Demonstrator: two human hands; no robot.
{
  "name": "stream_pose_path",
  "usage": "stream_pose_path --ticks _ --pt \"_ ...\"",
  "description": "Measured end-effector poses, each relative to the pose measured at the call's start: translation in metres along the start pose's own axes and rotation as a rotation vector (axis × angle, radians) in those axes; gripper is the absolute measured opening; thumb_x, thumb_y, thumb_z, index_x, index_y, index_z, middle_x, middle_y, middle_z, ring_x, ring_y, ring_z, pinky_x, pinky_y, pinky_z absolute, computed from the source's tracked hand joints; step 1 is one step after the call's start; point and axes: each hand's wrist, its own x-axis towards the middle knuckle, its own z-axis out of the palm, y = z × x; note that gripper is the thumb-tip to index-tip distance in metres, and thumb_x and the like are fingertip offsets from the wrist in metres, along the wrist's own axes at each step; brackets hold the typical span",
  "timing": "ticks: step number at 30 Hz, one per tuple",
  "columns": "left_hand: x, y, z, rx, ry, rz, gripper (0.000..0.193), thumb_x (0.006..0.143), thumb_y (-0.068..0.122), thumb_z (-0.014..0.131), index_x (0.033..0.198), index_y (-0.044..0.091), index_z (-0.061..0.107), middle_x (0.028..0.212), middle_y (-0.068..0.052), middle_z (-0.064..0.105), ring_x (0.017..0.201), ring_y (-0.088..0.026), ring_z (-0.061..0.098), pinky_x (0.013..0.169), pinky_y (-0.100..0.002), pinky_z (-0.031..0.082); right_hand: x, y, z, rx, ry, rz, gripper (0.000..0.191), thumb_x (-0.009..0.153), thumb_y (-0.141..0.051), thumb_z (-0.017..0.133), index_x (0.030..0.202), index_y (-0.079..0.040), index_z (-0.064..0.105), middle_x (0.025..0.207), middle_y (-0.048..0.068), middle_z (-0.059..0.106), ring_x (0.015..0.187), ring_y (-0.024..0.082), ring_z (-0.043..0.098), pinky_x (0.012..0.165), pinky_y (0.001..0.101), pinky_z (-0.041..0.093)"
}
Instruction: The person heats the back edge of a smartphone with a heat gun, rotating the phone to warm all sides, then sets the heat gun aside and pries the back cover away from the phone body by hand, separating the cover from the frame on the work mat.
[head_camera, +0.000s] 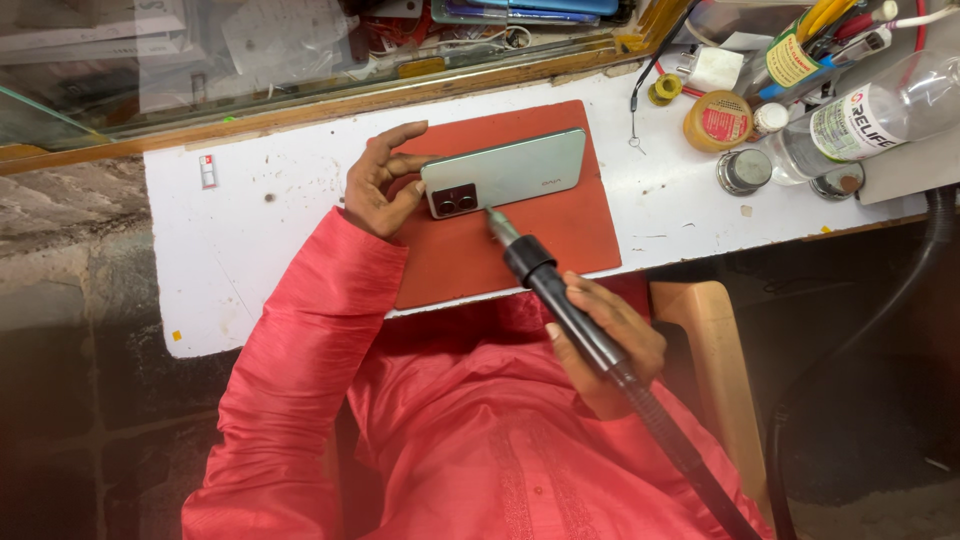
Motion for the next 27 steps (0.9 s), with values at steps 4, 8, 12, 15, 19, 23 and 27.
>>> stream_pose_path --ticks 4,8,12,15,19,23,27 --pt "0.0 -0.001 0.0 -0.033 0.002 -0.001 0.062 0.093 -0.011 0.051 0.153 0.002 0.041 0.123 -0.018 0.074 0.121 -0.021 0.069 0.11 -0.034 0.052 0.0 -0.006 0.009 0.068 -0.076 -0.02 0.043 0.079 0.007 0.078 0.12 0.005 0.066 0.124 0.024 0.07 0.12 0.032 0.072 0.103 0.0365 0.061" --pt "0.001 -0.001 0.002 -0.058 0.004 -0.009 0.061 0.094 -0.011 0.052 0.153 0.002 0.041 0.122 -0.018 0.074 0.12 -0.021 0.069 0.108 -0.034 0.053 -0.002 -0.011 0.018 0.121 -0.107 -0.005 0.044 0.079 0.008 0.078 0.121 0.004 0.066 0.127 0.025 0.07 0.12 0.032 0.072 0.1 0.0362 0.063" --pt "0.0 0.002 0.003 -0.062 0.009 -0.025 0.063 0.093 -0.012 0.05 0.153 0.002 0.042 0.123 -0.018 0.074 0.122 -0.021 0.069 0.109 -0.034 0.053 -0.001 -0.011 0.018 0.113 -0.094 -0.019 0.044 0.078 0.008 0.078 0.121 0.004 0.066 0.126 0.025 0.07 0.119 0.032 0.073 0.1 0.0358 0.063" --pt "0.0 0.005 0.001 -0.018 0.01 -0.025 0.064 0.091 -0.013 0.048 0.153 0.003 0.042 0.124 -0.018 0.074 0.123 -0.021 0.069 0.109 -0.033 0.053 0.002 -0.009 0.009 0.044 -0.052 -0.045 0.042 0.078 0.007 0.079 0.118 0.006 0.066 0.122 0.025 0.071 0.118 0.032 0.073 0.101 0.037 0.062" --pt "0.0 0.006 0.0 -0.04 0.001 -0.052 0.066 0.09 -0.012 0.045 0.154 0.003 0.041 0.125 -0.019 0.073 0.124 -0.022 0.068 0.108 -0.033 0.051 0.005 -0.008 -0.002 -0.004 -0.02 -0.048 0.038 0.079 0.008 0.077 0.116 0.008 0.066 0.119 0.025 0.072 0.119 0.033 0.072 0.102 0.0375 0.062" --pt "0.0 0.006 0.0 -0.134 -0.006 -0.065 0.068 0.088 -0.008 0.042 0.155 0.003 0.04 0.126 -0.02 0.072 0.124 -0.024 0.067 0.11 -0.035 0.05 0.003 -0.01 0.003 0.014 -0.056 -0.048 0.04 0.079 0.007 0.078 0.117 0.006 0.066 0.121 0.025 0.071 0.118 0.032 0.072 0.101 0.0367 0.062" --pt "0.001 0.007 -0.001 -0.227 -0.008 -0.08 0.071 0.084 0.002 0.041 0.155 0.0 0.039 0.125 -0.022 0.072 0.123 -0.027 0.069 0.115 -0.041 0.049 0.002 -0.017 0.017 0.091 -0.101 -0.015 0.042 0.079 0.008 0.078 0.119 0.005 0.066 0.125 0.025 0.07 0.118 0.031 0.073 0.098 0.035 0.063"
